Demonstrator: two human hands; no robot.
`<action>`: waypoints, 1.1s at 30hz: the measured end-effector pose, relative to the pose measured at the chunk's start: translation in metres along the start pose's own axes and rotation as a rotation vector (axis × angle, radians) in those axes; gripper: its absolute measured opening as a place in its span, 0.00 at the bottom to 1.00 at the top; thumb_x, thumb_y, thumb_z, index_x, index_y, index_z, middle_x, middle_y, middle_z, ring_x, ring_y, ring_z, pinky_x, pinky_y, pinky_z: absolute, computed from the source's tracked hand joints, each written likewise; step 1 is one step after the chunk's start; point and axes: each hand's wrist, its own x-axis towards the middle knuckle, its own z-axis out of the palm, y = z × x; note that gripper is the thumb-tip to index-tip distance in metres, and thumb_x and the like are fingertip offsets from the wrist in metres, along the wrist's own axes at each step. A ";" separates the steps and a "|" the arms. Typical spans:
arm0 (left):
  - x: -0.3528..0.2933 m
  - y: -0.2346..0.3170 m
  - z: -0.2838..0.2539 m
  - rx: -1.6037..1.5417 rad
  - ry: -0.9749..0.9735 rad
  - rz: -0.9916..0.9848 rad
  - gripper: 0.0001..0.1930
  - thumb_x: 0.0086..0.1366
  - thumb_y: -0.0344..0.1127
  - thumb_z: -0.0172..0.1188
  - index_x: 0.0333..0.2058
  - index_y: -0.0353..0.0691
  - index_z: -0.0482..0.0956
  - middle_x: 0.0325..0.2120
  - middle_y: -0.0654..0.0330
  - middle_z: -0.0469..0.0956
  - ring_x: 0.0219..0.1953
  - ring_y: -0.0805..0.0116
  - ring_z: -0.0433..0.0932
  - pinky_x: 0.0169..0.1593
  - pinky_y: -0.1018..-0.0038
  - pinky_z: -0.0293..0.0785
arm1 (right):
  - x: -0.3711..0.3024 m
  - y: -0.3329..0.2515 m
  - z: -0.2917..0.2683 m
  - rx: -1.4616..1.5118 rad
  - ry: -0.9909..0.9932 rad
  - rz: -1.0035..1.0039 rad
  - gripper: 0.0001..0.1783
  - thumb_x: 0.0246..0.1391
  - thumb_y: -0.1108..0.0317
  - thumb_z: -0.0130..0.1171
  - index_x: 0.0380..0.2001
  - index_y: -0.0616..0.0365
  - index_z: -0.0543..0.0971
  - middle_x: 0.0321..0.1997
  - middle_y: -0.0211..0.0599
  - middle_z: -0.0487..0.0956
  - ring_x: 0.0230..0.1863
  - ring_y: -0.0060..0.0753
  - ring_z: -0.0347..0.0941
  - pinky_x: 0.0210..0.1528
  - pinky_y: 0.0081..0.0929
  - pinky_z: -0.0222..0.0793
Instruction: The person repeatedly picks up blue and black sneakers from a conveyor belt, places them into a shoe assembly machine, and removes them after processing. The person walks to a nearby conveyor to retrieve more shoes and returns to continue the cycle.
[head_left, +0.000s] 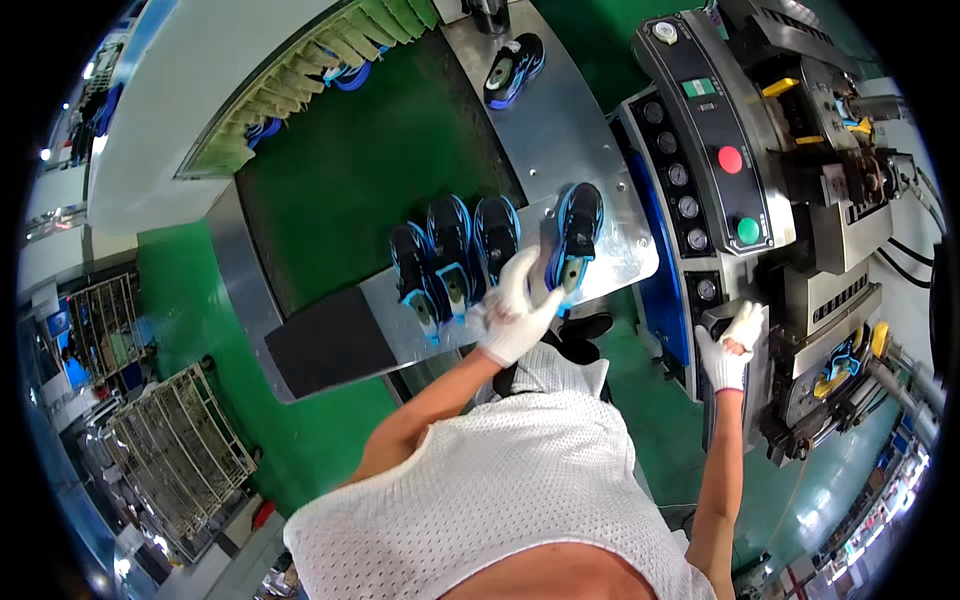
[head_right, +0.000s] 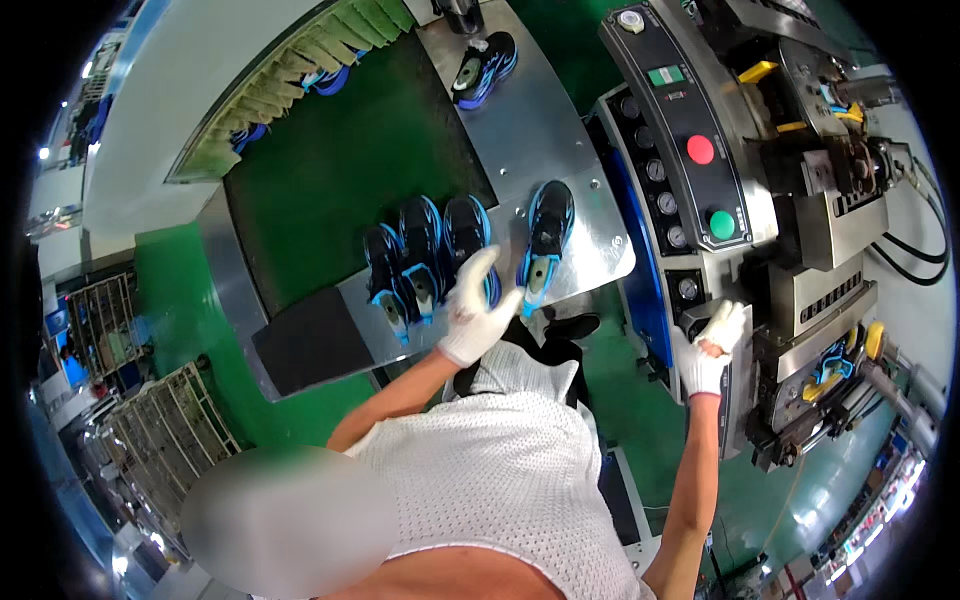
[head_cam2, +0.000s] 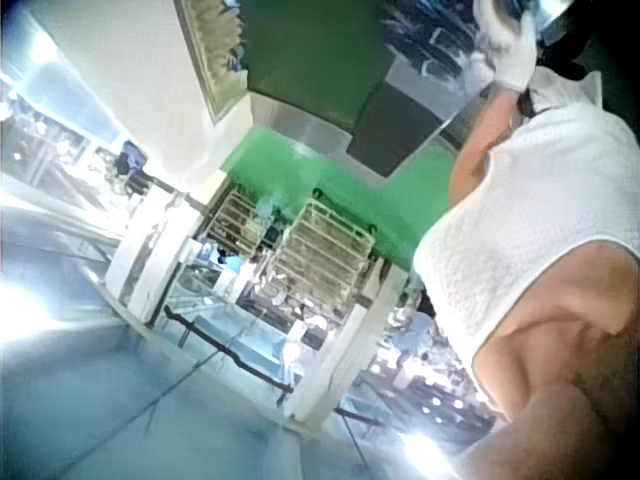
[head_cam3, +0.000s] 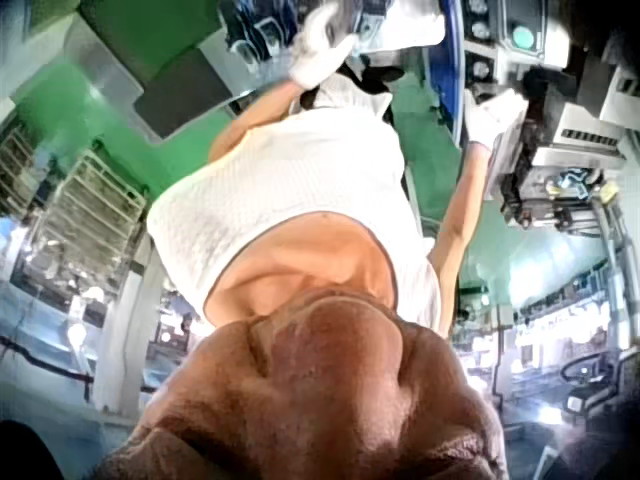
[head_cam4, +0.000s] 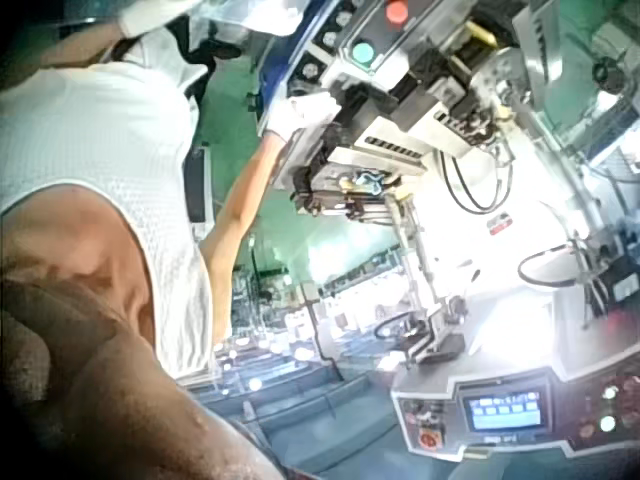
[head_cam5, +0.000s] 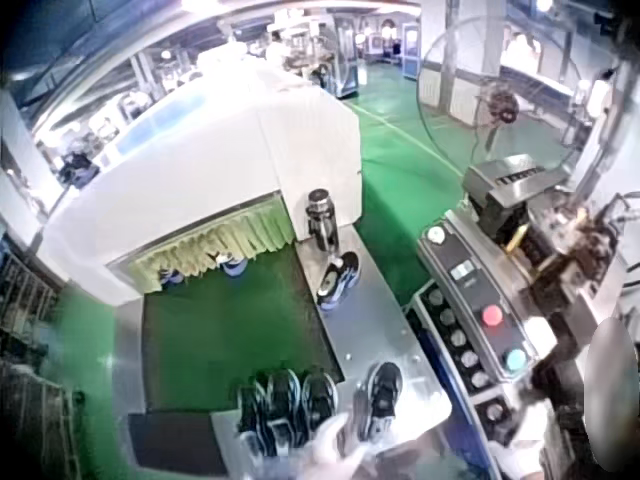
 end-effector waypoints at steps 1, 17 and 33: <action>-0.009 -0.005 -0.022 -0.043 0.009 -0.026 0.34 0.53 0.29 0.73 0.58 0.31 0.69 0.59 0.44 0.71 0.62 0.52 0.72 0.66 0.64 0.68 | -0.005 -0.018 0.003 0.266 0.040 -0.079 0.62 0.45 0.52 0.74 0.73 0.68 0.48 0.77 0.61 0.49 0.79 0.57 0.43 0.77 0.43 0.43; 0.077 -0.087 -0.004 0.305 -0.409 -0.644 0.48 0.51 0.51 0.70 0.62 0.25 0.59 0.53 0.31 0.74 0.57 0.36 0.75 0.61 0.55 0.71 | -0.005 -0.277 0.047 1.099 -0.281 0.511 0.33 0.45 0.56 0.74 0.51 0.64 0.78 0.49 0.51 0.82 0.48 0.45 0.80 0.54 0.39 0.73; -0.146 0.150 0.105 0.468 -1.643 0.517 0.39 0.50 0.53 0.73 0.52 0.29 0.70 0.45 0.47 0.78 0.46 0.56 0.79 0.52 0.63 0.75 | -0.413 -0.143 -0.001 1.855 1.044 1.697 0.41 0.45 0.54 0.76 0.53 0.74 0.71 0.49 0.40 0.77 0.46 0.27 0.73 0.49 0.29 0.72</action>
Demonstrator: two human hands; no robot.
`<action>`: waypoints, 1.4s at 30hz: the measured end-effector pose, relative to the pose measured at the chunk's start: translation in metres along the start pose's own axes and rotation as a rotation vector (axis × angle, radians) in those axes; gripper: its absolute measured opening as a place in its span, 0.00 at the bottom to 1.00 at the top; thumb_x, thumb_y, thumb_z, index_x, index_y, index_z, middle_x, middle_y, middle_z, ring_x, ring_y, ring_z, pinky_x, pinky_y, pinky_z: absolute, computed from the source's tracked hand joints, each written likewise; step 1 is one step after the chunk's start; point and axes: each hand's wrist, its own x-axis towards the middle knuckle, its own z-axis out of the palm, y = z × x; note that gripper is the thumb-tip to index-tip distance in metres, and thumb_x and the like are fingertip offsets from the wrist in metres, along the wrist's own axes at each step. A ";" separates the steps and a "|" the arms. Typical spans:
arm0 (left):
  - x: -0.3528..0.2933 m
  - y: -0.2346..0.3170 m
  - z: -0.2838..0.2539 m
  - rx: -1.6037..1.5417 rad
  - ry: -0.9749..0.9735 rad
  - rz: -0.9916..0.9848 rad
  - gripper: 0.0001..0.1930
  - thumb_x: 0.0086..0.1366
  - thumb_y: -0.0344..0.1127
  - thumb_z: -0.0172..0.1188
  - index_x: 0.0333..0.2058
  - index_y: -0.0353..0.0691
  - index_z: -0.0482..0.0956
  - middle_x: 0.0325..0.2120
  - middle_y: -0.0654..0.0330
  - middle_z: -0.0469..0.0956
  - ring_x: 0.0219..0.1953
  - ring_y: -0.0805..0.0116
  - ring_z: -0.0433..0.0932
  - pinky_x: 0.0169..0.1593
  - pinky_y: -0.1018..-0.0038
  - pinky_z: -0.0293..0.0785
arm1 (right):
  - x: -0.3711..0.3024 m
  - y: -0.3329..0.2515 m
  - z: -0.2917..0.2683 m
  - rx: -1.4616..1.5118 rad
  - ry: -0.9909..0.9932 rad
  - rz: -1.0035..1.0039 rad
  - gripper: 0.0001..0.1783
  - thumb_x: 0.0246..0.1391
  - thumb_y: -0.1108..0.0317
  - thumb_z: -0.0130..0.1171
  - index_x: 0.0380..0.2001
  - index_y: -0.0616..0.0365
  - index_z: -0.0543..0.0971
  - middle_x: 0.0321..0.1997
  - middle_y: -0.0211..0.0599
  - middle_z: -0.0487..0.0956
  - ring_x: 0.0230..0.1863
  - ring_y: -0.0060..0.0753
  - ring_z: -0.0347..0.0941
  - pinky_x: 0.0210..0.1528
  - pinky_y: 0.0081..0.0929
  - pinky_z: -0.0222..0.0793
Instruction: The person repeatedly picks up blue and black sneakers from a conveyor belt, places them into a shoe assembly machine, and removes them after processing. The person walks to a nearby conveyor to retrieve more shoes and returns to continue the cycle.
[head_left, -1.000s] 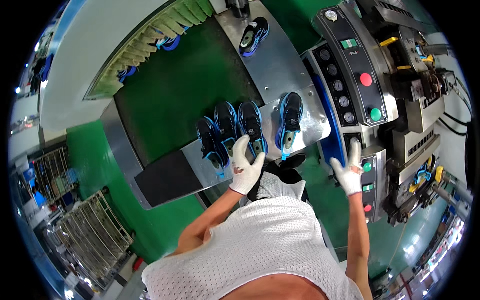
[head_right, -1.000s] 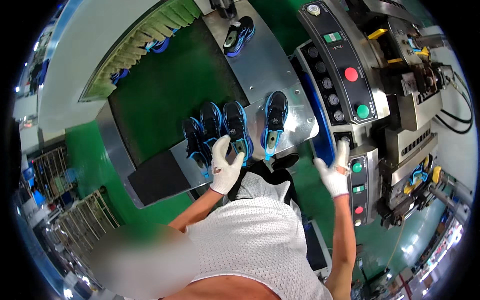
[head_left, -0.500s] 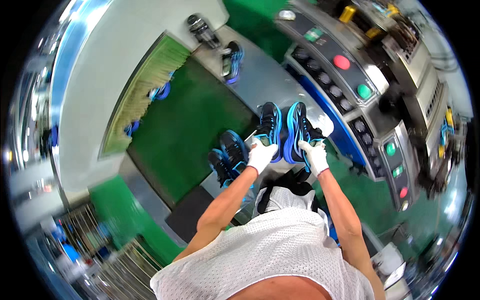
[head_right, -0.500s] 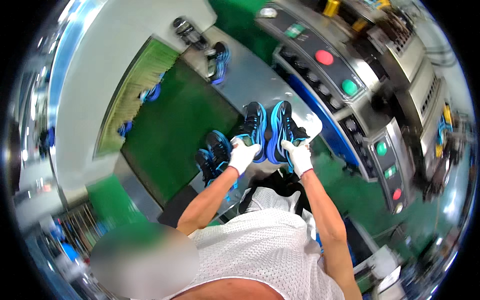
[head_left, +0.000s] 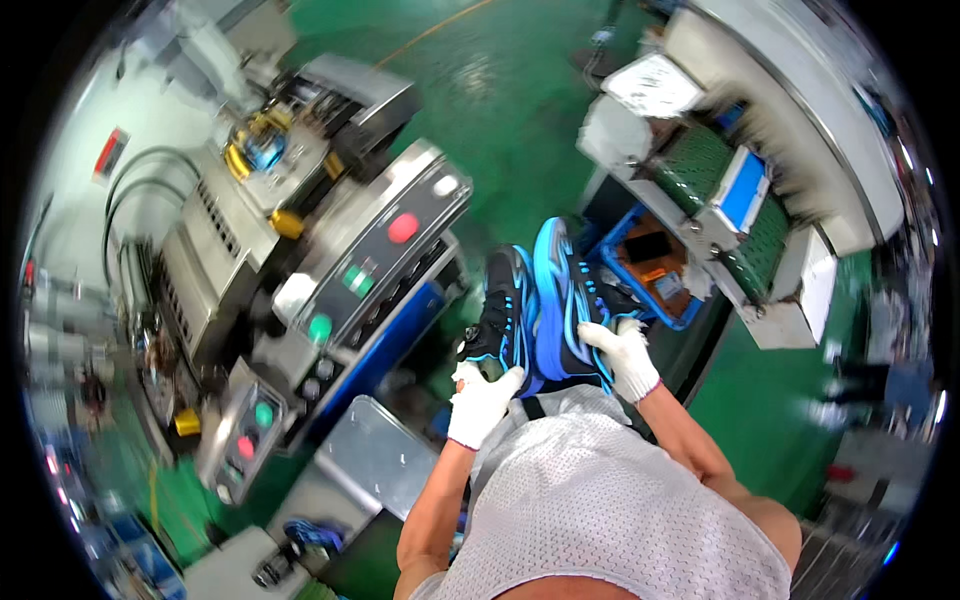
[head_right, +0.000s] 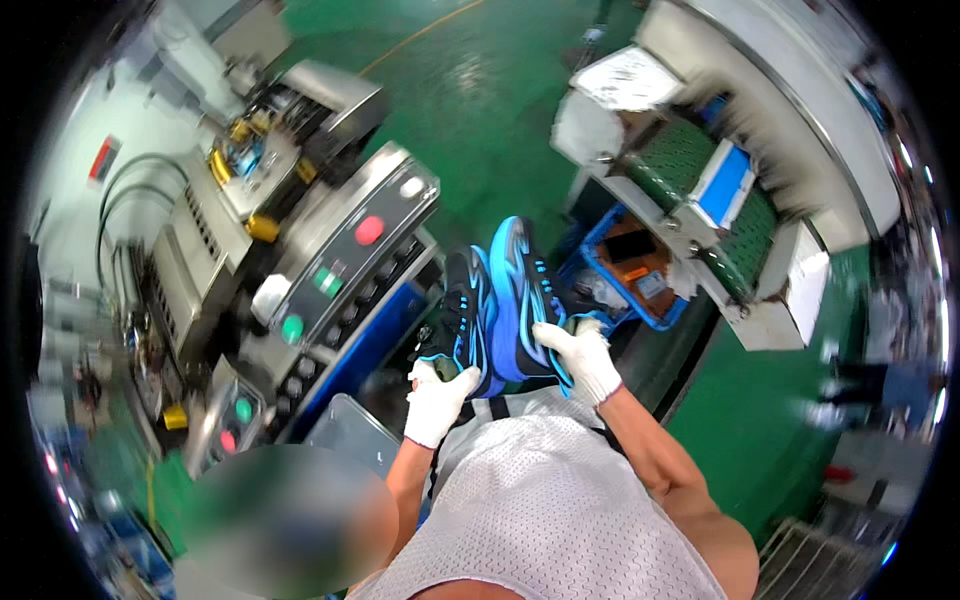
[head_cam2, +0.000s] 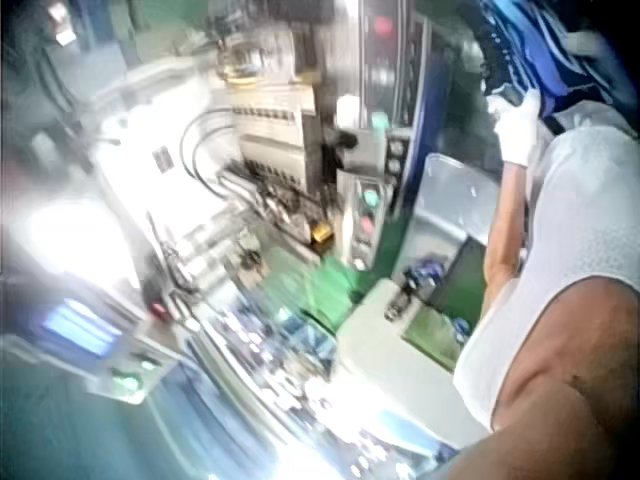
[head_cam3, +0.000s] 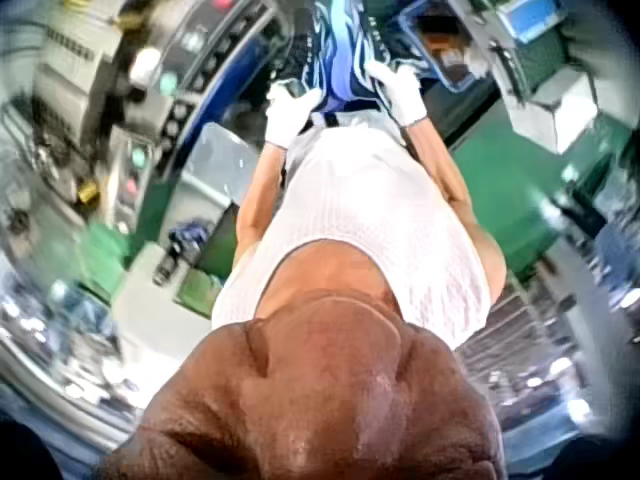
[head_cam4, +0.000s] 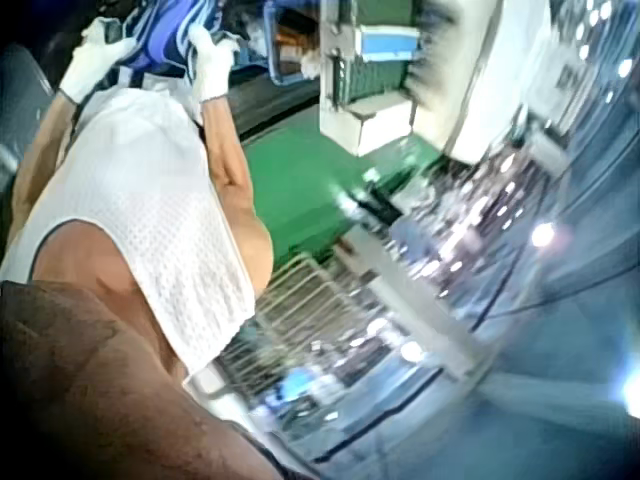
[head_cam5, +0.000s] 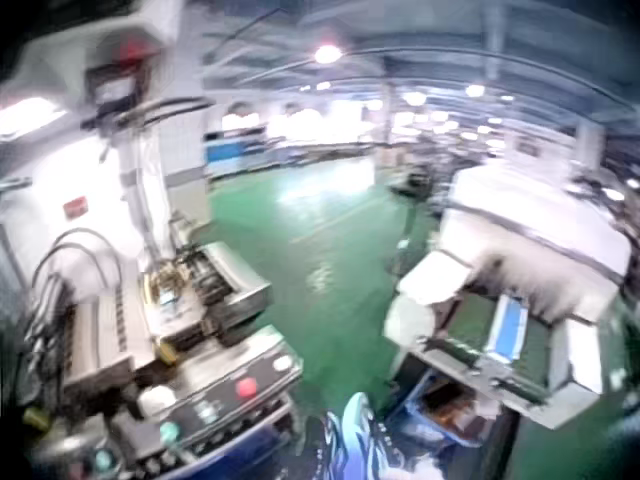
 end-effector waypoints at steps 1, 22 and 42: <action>0.012 0.026 0.016 0.040 -0.049 0.064 0.40 0.50 0.53 0.73 0.53 0.29 0.69 0.46 0.46 0.77 0.47 0.56 0.78 0.52 0.63 0.76 | 0.001 -0.009 -0.029 0.053 0.138 0.017 0.37 0.46 0.59 0.76 0.53 0.71 0.72 0.50 0.37 0.78 0.46 0.27 0.74 0.49 0.28 0.72; 0.270 0.430 0.385 0.682 -0.336 1.302 0.27 0.63 0.52 0.54 0.43 0.29 0.80 0.41 0.33 0.80 0.45 0.39 0.81 0.54 0.52 0.75 | 0.255 -0.194 -0.469 -1.162 1.002 -0.122 0.29 0.54 0.47 0.65 0.44 0.65 0.81 0.45 0.49 0.82 0.46 0.48 0.79 0.52 0.38 0.73; -0.278 -0.451 -0.086 -0.009 1.186 -1.181 0.19 0.61 0.42 0.61 0.51 0.52 0.79 0.54 0.53 0.76 0.58 0.50 0.74 0.59 0.49 0.69 | 0.273 0.112 0.112 -1.453 -0.981 -0.427 0.32 0.56 0.57 0.67 0.61 0.59 0.73 0.56 0.43 0.79 0.48 0.36 0.78 0.43 0.35 0.79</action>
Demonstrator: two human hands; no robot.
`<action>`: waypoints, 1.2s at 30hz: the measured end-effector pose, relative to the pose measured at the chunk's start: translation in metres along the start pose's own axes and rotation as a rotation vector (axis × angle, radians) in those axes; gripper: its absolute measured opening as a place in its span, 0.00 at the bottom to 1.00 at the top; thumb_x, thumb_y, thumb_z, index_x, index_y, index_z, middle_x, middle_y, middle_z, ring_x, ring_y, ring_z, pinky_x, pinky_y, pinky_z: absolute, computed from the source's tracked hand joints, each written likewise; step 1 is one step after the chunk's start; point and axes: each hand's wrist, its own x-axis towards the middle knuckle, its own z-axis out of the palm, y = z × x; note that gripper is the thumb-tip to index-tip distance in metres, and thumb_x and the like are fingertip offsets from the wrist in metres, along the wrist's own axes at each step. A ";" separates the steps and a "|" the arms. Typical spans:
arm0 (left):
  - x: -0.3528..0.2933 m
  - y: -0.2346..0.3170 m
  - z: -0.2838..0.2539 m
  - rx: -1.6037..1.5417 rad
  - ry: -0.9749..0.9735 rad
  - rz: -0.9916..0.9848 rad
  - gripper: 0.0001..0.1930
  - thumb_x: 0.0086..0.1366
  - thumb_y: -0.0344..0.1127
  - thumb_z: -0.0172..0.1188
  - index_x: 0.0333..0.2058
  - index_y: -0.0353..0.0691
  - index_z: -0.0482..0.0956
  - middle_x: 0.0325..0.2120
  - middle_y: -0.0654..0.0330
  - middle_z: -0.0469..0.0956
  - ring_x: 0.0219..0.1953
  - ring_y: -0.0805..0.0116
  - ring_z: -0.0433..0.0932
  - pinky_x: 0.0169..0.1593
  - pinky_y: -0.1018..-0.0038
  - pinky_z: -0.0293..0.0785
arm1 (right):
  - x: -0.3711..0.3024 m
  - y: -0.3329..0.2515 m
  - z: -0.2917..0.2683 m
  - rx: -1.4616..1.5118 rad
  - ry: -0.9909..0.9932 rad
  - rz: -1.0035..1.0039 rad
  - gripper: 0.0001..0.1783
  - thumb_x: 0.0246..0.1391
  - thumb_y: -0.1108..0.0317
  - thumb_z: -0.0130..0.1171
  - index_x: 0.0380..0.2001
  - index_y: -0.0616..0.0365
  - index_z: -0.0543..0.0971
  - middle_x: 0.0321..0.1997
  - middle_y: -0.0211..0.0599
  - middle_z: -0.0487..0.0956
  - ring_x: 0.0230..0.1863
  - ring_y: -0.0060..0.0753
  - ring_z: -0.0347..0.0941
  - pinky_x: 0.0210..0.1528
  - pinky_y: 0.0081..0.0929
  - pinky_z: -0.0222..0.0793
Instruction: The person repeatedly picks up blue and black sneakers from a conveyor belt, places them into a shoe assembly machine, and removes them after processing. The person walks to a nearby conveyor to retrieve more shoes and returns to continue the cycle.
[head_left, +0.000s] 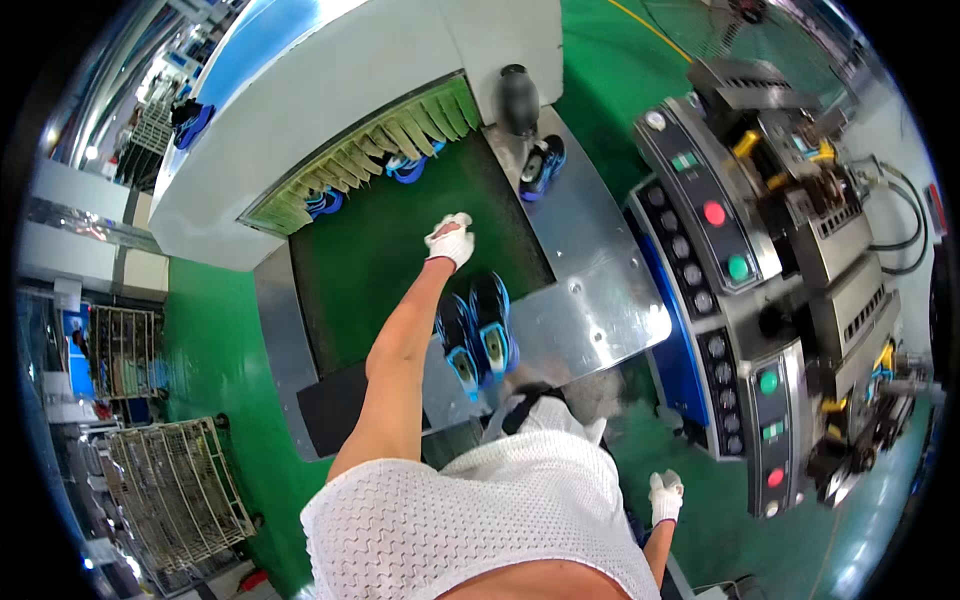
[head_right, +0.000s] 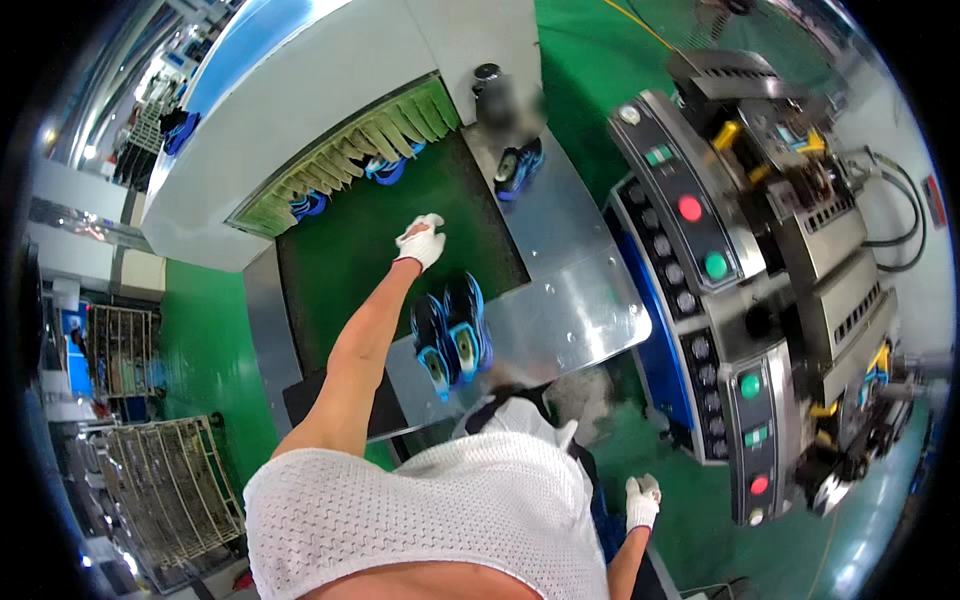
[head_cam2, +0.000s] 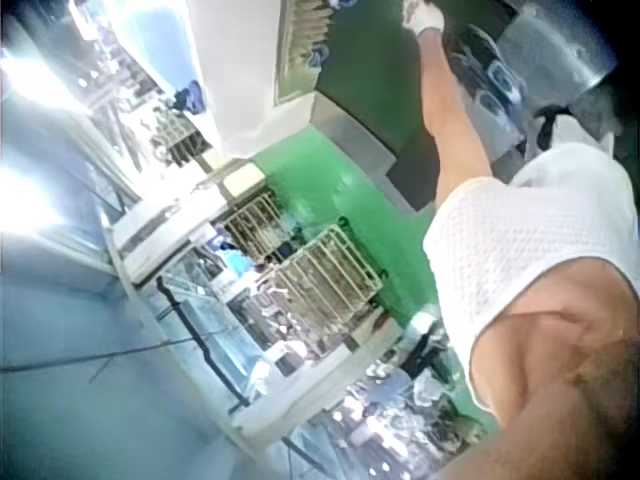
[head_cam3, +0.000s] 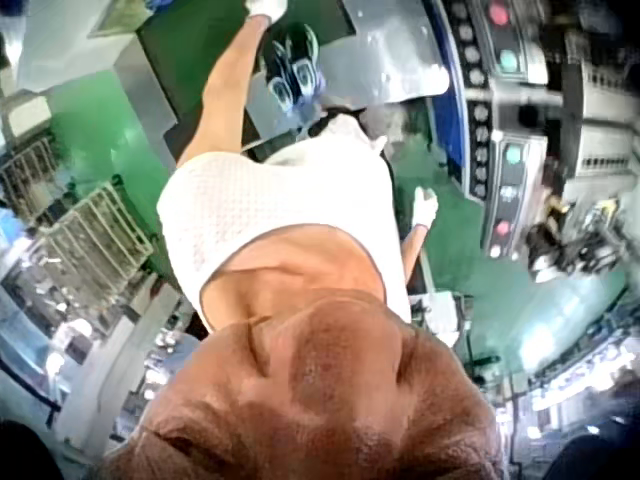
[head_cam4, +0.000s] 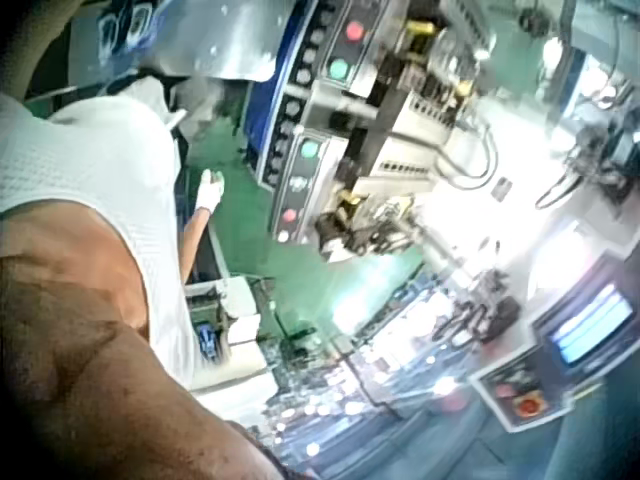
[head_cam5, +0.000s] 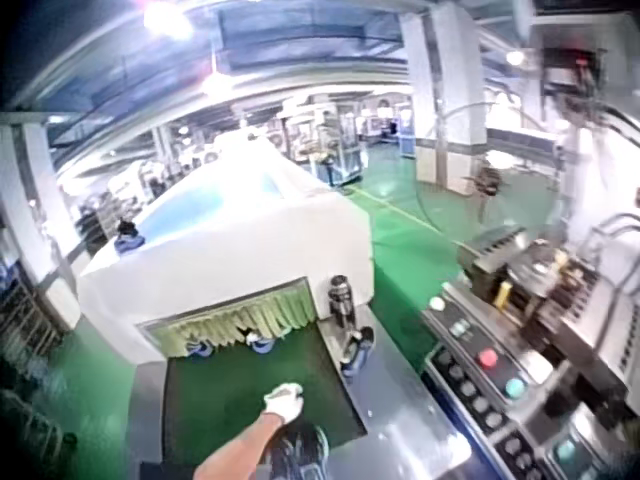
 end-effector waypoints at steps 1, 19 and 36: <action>0.021 -0.023 -0.003 0.035 -0.007 -0.061 0.20 0.60 0.40 0.62 0.52 0.54 0.77 0.57 0.54 0.74 0.61 0.49 0.70 0.61 0.47 0.66 | 0.011 -0.014 0.007 0.016 -0.021 0.025 0.32 0.56 0.57 0.67 0.60 0.58 0.73 0.55 0.42 0.79 0.48 0.36 0.78 0.43 0.35 0.79; 0.268 -0.117 -0.026 0.162 -0.235 -0.007 0.31 0.58 0.51 0.64 0.55 0.38 0.71 0.52 0.43 0.77 0.54 0.45 0.77 0.52 0.54 0.76 | 0.001 -0.146 -0.020 -0.334 -0.276 0.069 0.26 0.54 0.62 0.66 0.54 0.62 0.76 0.44 0.41 0.80 0.40 0.33 0.81 0.36 0.34 0.81; 0.053 0.058 -0.049 -0.129 0.101 0.591 0.09 0.62 0.38 0.65 0.38 0.41 0.82 0.37 0.52 0.77 0.39 0.51 0.81 0.43 0.60 0.78 | -0.016 -0.566 0.157 -0.479 -0.389 -0.904 0.43 0.54 0.47 0.64 0.62 0.69 0.67 0.62 0.60 0.73 0.64 0.55 0.71 0.63 0.41 0.68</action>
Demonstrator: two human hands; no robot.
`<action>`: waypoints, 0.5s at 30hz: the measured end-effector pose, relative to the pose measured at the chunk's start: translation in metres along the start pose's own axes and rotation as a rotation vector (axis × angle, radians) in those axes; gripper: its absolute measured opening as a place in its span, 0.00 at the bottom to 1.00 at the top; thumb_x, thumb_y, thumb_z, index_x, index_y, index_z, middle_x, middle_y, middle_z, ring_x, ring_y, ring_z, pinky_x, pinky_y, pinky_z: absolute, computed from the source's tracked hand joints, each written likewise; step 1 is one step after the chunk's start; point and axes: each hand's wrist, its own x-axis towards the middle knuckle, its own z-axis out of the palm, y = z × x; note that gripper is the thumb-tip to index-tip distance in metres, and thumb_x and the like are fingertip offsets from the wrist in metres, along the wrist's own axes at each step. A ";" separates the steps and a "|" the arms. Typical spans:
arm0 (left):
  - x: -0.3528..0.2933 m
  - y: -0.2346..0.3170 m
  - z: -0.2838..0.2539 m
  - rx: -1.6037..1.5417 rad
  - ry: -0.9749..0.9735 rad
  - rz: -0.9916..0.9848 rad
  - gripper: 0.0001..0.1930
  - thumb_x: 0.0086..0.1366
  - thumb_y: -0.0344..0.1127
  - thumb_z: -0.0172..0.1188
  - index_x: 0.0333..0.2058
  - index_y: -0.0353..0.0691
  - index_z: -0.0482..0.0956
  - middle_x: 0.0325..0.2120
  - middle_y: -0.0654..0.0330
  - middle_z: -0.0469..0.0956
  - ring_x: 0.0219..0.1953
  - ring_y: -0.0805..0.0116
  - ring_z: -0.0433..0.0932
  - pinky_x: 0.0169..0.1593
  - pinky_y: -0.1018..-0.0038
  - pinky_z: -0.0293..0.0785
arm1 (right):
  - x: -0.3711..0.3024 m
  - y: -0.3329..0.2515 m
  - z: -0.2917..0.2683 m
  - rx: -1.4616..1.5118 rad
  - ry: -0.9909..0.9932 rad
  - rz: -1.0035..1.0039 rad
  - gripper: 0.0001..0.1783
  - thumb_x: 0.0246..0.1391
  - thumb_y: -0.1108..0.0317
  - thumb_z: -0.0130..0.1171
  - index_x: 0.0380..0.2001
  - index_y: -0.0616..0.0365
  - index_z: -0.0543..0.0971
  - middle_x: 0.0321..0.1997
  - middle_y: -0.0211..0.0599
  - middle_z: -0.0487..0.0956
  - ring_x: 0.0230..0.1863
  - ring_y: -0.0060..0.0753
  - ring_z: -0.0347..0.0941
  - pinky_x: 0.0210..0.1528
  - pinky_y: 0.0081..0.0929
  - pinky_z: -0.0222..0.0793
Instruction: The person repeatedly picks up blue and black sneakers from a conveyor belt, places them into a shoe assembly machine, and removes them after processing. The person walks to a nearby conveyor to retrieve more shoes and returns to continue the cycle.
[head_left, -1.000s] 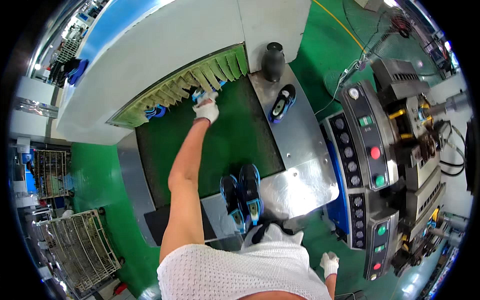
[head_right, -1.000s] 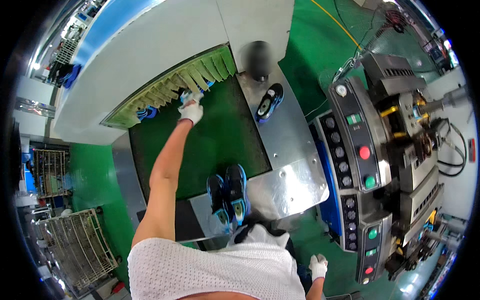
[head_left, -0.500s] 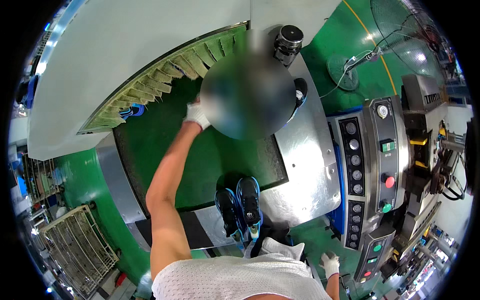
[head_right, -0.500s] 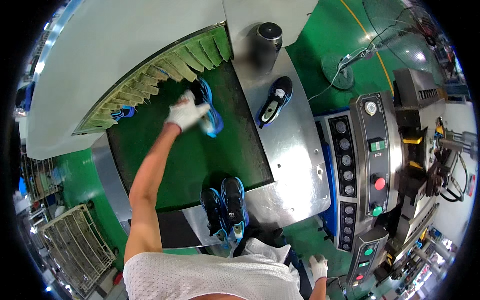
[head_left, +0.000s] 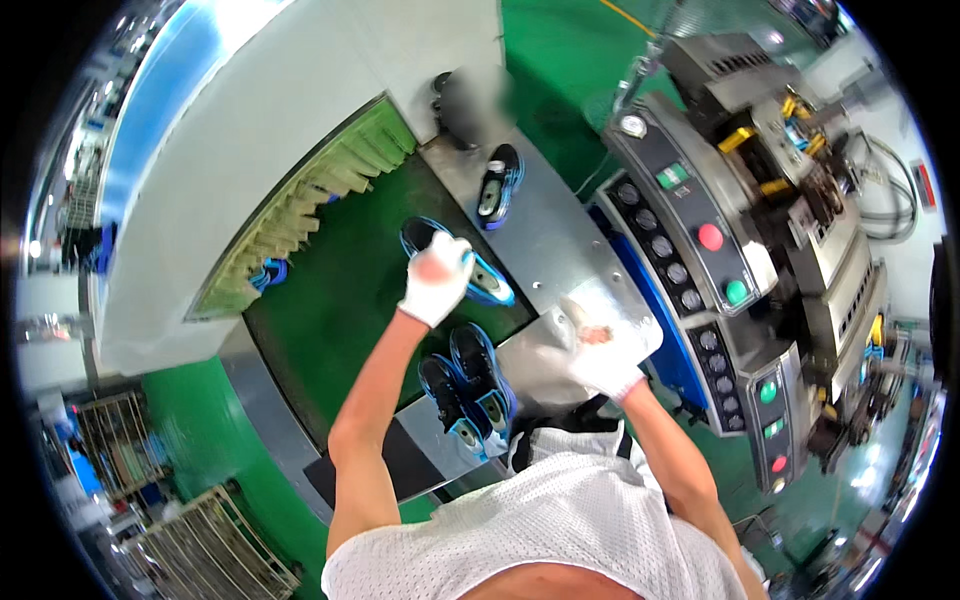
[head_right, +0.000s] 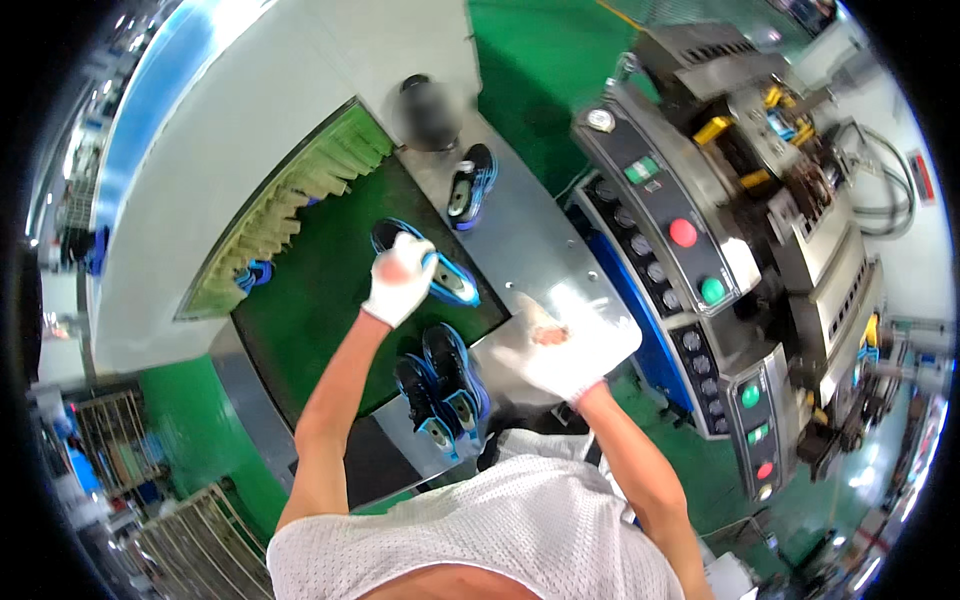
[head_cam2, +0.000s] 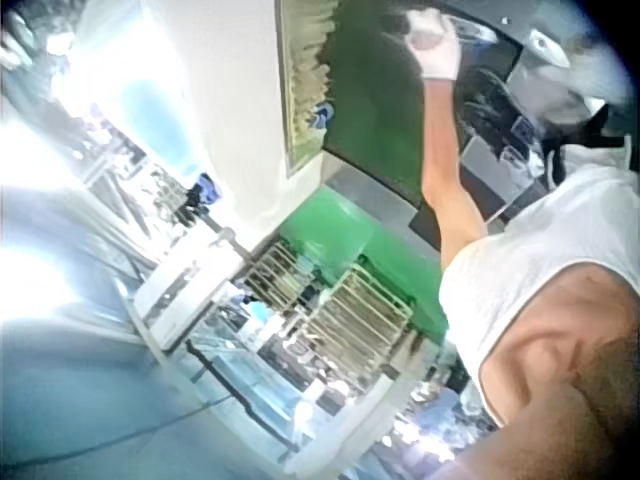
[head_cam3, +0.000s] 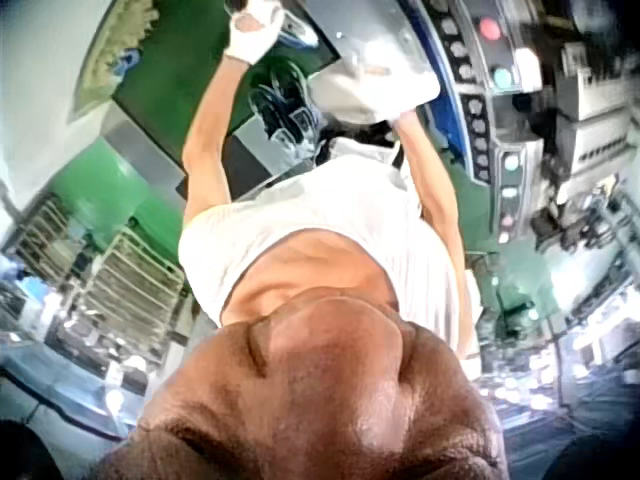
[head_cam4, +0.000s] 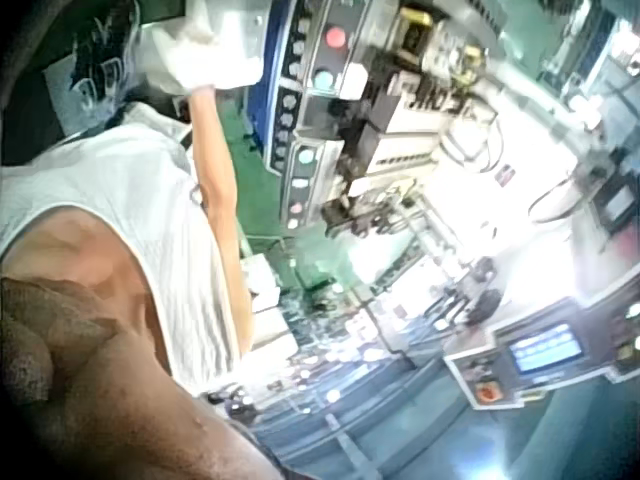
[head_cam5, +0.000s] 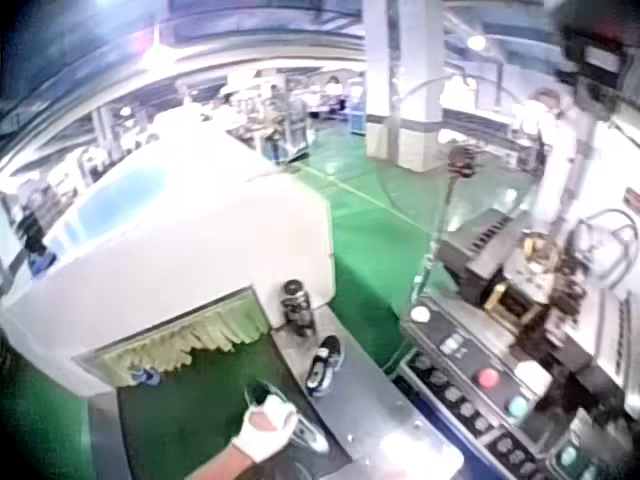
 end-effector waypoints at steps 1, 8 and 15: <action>-0.009 0.033 -0.003 -0.040 0.001 0.045 0.08 0.62 0.37 0.65 0.38 0.42 0.82 0.36 0.52 0.77 0.39 0.51 0.81 0.42 0.60 0.78 | 0.012 -0.014 0.000 0.003 0.044 -0.005 0.44 0.52 0.46 0.64 0.62 0.69 0.67 0.60 0.60 0.74 0.62 0.56 0.72 0.62 0.41 0.69; -0.007 0.215 -0.040 -0.661 -0.072 0.113 0.09 0.64 0.31 0.62 0.42 0.36 0.80 0.37 0.54 0.79 0.40 0.58 0.79 0.46 0.65 0.75 | -0.035 0.035 -0.049 0.252 0.151 -0.047 0.34 0.50 0.49 0.66 0.52 0.61 0.71 0.44 0.56 0.80 0.46 0.57 0.79 0.49 0.47 0.72; 0.085 0.363 -0.080 -0.921 -0.204 0.353 0.32 0.60 0.21 0.66 0.63 0.36 0.67 0.60 0.54 0.67 0.48 0.64 0.79 0.50 0.69 0.78 | -0.159 0.116 -0.171 0.910 0.184 0.333 0.37 0.43 0.51 0.77 0.49 0.65 0.75 0.39 0.37 0.80 0.38 0.25 0.73 0.40 0.29 0.72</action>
